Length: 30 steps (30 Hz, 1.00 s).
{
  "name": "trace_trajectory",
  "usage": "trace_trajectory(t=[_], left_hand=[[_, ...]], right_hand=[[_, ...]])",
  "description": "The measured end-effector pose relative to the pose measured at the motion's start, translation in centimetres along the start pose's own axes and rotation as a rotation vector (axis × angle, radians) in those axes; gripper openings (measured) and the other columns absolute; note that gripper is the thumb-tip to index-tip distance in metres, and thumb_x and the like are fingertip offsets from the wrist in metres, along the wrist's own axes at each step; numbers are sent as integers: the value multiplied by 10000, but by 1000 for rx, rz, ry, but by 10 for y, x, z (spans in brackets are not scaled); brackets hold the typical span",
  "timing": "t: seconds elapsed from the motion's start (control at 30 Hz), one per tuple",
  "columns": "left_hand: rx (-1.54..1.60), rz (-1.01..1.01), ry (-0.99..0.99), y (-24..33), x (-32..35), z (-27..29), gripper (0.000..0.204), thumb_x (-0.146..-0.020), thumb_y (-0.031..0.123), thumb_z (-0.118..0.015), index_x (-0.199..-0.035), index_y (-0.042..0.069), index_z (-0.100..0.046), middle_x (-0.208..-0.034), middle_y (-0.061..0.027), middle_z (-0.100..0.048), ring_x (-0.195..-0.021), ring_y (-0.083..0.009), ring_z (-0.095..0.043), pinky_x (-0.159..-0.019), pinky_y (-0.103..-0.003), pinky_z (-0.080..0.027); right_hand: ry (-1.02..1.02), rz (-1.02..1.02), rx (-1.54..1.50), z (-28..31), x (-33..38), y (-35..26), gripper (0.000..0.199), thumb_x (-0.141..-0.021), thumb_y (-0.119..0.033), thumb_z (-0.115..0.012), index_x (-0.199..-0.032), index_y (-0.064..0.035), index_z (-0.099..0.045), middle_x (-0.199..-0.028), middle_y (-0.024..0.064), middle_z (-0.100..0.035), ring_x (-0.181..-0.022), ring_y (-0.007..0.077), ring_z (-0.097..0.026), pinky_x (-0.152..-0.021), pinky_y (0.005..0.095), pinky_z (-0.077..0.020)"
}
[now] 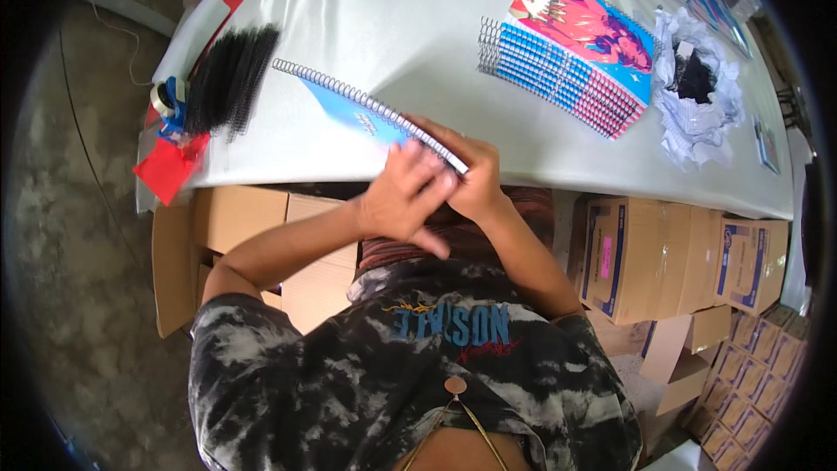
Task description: The person inserts metal spiral coils into the binding holes of spiral notebooks, then stacks the completed notebooks. The person uses pliers to crimp the ends of the spiral coils on a stack of notebooks.
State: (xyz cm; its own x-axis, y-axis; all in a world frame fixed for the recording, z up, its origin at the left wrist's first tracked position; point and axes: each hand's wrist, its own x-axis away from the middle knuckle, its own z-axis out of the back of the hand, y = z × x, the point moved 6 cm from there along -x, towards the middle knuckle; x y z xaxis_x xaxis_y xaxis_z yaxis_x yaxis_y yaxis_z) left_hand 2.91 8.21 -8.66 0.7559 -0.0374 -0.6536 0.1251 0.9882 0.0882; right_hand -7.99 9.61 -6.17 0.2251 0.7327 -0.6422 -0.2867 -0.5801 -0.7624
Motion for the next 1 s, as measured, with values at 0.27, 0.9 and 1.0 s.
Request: trace_trajectory(t=[0.27, 0.9, 1.0], left_hand=[[-184, 76, 35, -7, -23, 10, 1031, -733, 767, -393, -1389, -13, -240, -1397, -356, -145, -1313, -503, -123, -1031, -613, -44], [1217, 1201, 427, -96, -12, 57, 142, -855, 69, -614, -964, -18, -644, -874, -49, -655, -753, -64, -572, -700, -219, -475], [1360, 1203, 401, -114, -5, 42, 115, -832, 6, -589, -940, -11, -624, -852, -39, -641, -729, -66, -565, -694, -221, -473]], right_hand=[[21, -33, 38, -2, 0, -6, 449, -738, -76, -661, -1174, -42, -563, -1002, 130, -657, -862, 252, -661, -741, 331, -517], [-107, -600, -136, -3, -65, 11, 91, -753, 21, -641, -843, 19, -628, -743, 95, -658, -689, 108, -607, -641, 259, -485], [-90, -697, -94, -6, -66, 32, 163, -683, 78, -682, -818, 18, -614, -760, 90, -660, -697, 98, -608, -650, 241, -483]])
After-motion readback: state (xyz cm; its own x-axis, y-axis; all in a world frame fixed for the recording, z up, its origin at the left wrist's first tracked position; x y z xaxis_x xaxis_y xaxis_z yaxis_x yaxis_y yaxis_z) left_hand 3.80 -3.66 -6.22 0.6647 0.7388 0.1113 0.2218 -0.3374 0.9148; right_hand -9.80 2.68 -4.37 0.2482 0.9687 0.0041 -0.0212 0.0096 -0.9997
